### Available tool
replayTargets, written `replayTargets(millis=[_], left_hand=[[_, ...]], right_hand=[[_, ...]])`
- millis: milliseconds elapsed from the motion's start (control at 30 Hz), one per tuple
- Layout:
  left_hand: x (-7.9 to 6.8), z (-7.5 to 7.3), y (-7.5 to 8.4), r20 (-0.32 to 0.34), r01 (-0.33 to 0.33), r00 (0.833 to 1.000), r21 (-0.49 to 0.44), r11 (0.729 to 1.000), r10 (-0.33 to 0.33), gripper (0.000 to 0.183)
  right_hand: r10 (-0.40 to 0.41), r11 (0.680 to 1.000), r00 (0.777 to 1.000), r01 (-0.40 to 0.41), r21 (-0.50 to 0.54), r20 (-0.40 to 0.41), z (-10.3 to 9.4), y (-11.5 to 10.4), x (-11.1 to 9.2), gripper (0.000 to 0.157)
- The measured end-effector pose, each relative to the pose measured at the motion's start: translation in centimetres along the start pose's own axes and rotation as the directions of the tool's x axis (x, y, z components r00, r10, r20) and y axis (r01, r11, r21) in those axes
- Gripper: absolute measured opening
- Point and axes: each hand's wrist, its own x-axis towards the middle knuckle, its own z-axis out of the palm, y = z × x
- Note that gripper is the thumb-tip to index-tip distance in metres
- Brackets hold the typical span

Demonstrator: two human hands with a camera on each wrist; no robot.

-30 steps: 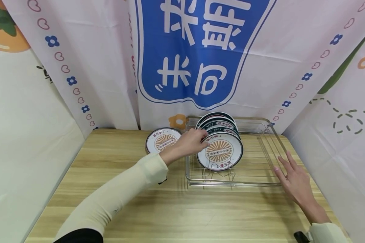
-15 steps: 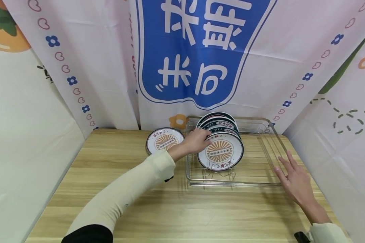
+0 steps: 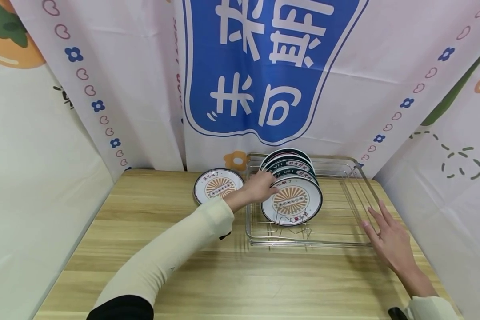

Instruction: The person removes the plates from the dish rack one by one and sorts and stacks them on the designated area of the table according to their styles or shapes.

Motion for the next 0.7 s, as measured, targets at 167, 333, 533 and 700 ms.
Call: replayTargets(millis=[167,333,533,700], left_hand=[[-0.3,0.4,-0.2,-0.028,-0.038,0.999,0.003,0.999,0.038,0.044],[-0.9,0.9,-0.4,-0.068,-0.071,0.995,0.011,0.997,0.071,0.036],[-1.3,1.1,-0.7,-0.107,-0.091,0.990,0.020,0.996,0.093,0.040],[-1.6,1.0,-0.6,-0.135,-0.107,0.985,0.016,0.994,0.108,0.045]], right_hand=[[0.006,1.000,1.000,-0.006,-0.004,-0.001,0.0,0.0,-0.1,0.047],[0.014,1.000,1.000,-0.014,-0.004,0.005,0.1,0.0,-0.1,0.047],[0.019,1.000,1.000,-0.019,0.005,0.013,0.0,-0.1,0.1,0.048],[0.026,1.000,1.000,-0.026,0.003,0.015,-0.1,-0.1,0.0,0.048]])
